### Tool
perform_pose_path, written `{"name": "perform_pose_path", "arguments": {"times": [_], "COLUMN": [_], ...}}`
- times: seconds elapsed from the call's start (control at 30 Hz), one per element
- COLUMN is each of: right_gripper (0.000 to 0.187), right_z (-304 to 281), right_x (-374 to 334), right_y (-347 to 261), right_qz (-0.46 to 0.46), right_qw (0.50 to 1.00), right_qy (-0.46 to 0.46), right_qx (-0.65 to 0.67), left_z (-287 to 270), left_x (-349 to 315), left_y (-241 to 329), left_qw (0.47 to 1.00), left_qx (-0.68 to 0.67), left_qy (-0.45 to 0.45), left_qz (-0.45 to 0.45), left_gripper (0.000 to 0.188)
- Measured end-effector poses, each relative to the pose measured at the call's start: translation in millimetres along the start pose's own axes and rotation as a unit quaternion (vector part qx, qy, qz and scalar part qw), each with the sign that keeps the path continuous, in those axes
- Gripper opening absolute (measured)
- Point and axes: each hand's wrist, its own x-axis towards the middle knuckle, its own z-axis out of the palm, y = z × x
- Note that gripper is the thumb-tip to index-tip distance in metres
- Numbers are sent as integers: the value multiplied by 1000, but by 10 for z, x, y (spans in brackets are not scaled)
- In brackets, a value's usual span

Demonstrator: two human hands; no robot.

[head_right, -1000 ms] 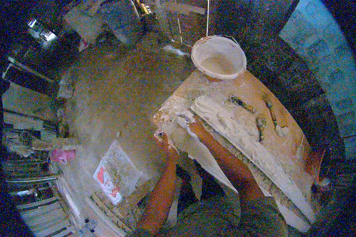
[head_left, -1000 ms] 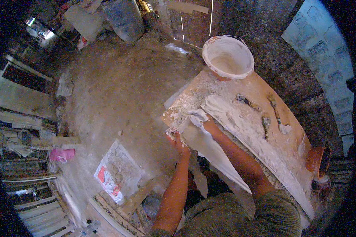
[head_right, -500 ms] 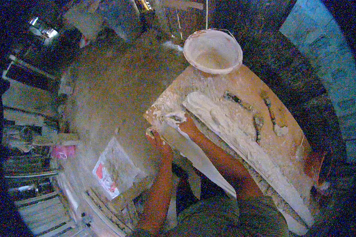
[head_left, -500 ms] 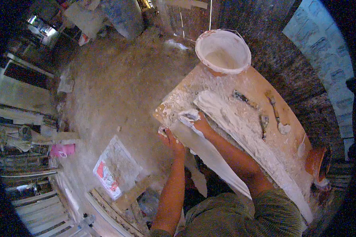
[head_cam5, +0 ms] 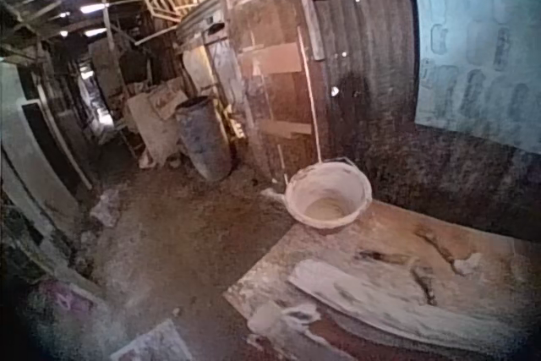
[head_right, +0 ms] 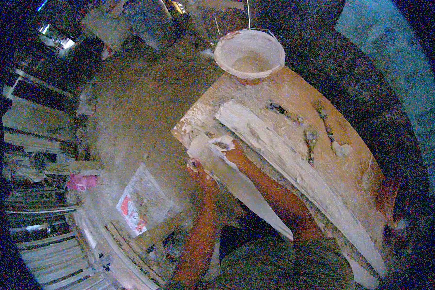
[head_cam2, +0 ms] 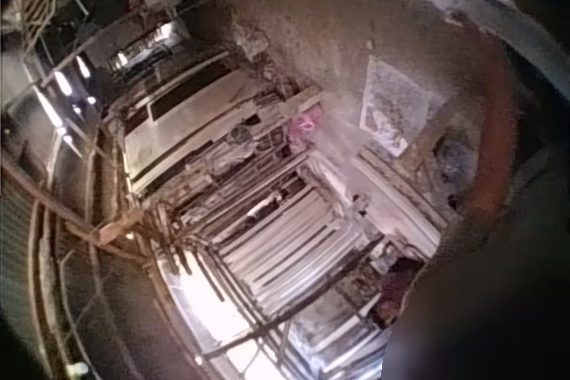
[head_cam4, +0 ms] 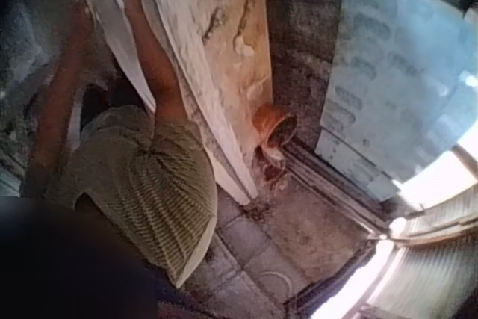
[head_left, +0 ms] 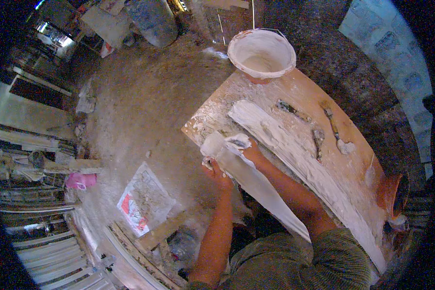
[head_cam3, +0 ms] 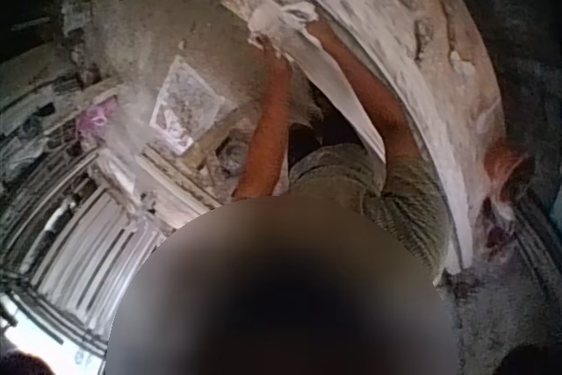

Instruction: The person repeatedly scoops a white paste from a bucket and spreads it by hand onto long white rectangular panels resting on a workbench. The person works along the length of the panels, smoothing the surface with their hands.

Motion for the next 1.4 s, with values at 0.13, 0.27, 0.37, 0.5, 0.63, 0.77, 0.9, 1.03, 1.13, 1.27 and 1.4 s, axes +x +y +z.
{"name": "perform_pose_path", "arguments": {"times": [0.13, 0.27, 0.37, 0.5, 0.63, 0.77, 0.9, 1.03, 1.13, 1.27, 1.4], "right_gripper": [32, 32, 32, 30, 28, 35, 45, 56, 67, 78, 82], "right_z": [-275, -592, -836, -1179, -1611, -2030, -2477, -2796, -2855, -2898, -2857], "right_x": [-473, -1071, -1450, -2088, -2727, -3398, -4015, -4526, -4965, -5530, -5640], "right_y": [-7, -98, -62, 93, 319, 659, 822, 821, 823, 765, 637], "right_qz": [58, -36, -21, 48, 11, 64, 92, 9, -178, 148, 26], "right_qw": [998, 999, 993, 997, 998, 981, 988, 996, 960, 876, 794], "right_qy": [25, 1, 7, 19, 25, 99, 70, -25, 13, -147, -263], "right_qx": [-23, -31, -113, -52, -55, -154, -106, -84, -215, -436, -548], "left_z": [144, 246, 252, 385, 529, 452, 373, 436, 519, 584, 596], "left_x": [-545, -1207, -1692, -2358, -3133, -3845, -4511, -5187, -5474, -5576, -5441], "left_y": [13, -109, -192, -262, -335, -583, -873, -909, -817, -760, -722], "left_qw": [993, 997, 976, 997, 998, 997, 941, 992, 988, 989, 989], "left_qx": [102, 54, 181, 60, -48, 70, 312, 123, 152, 129, 106], "left_qy": [32, 55, 0, 31, 48, 17, 15, 27, 25, 47, 98], "left_qz": [52, 24, 121, 25, -19, 15, 131, -22, 10, 51, 23], "left_gripper": [51, 45, 45, 43, 43, 41, 43, 53, 55, 50, 46]}}
